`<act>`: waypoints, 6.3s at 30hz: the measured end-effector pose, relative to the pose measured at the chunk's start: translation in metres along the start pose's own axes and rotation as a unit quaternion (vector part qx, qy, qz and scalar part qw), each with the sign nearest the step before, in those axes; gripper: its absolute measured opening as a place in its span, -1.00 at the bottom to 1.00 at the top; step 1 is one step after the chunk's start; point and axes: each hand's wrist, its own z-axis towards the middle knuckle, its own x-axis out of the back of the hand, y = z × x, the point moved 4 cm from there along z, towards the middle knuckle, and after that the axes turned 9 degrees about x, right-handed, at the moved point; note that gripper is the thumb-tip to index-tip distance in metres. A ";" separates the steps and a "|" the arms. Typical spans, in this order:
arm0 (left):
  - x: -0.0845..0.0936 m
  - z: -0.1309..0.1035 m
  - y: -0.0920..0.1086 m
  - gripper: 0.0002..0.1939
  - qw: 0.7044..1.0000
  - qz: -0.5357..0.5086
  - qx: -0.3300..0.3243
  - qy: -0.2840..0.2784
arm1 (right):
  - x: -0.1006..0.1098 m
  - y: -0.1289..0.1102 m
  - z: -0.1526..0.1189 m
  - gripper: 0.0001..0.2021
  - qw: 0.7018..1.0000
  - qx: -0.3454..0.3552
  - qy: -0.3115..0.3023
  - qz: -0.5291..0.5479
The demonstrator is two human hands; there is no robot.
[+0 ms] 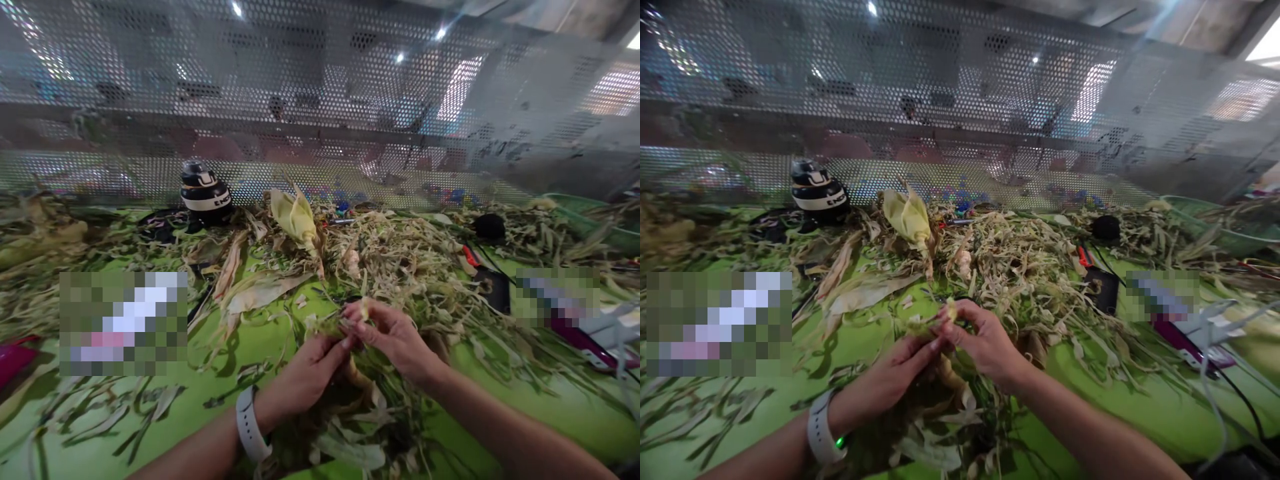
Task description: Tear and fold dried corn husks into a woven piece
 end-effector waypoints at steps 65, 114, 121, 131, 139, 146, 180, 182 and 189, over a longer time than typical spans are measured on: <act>0.029 0.009 0.002 -0.88 0.955 -0.217 -0.023 0.200 | -0.022 0.002 -0.013 -0.81 0.887 0.211 -0.082 -0.403; 0.025 0.012 0.005 -0.64 0.991 -0.027 -0.065 0.116 | -0.004 0.021 -0.011 -0.70 0.981 0.010 0.021 -0.193; 0.031 0.010 0.016 -0.79 0.977 0.079 -0.073 0.184 | -0.011 -0.003 -0.012 -0.83 0.855 0.244 -0.032 -0.457; 0.015 0.002 0.016 -0.89 0.918 0.335 -0.194 0.089 | -0.011 -0.012 -0.014 -0.88 0.791 0.327 -0.043 -0.515; 0.016 0.002 0.020 -0.77 0.933 0.310 -0.174 0.053 | -0.002 0.000 -0.004 -0.86 0.940 0.090 -0.024 -0.330; 0.020 0.006 0.010 -0.70 0.996 0.080 -0.040 0.030 | 0.005 0.007 -0.003 -0.85 0.984 -0.029 -0.003 -0.176; 0.013 0.007 0.008 -0.59 0.987 -0.143 0.007 0.067 | -0.040 -0.022 -0.030 -0.85 0.709 0.411 -0.080 -0.568; 0.012 0.007 0.008 -0.61 0.991 -0.130 -0.002 0.044 | -0.040 -0.021 -0.029 -0.87 0.727 0.401 -0.087 -0.551; 0.018 0.013 0.005 -0.62 0.995 -0.042 -0.032 0.083 | -0.009 -0.030 -0.016 -0.79 0.804 0.325 0.005 -0.497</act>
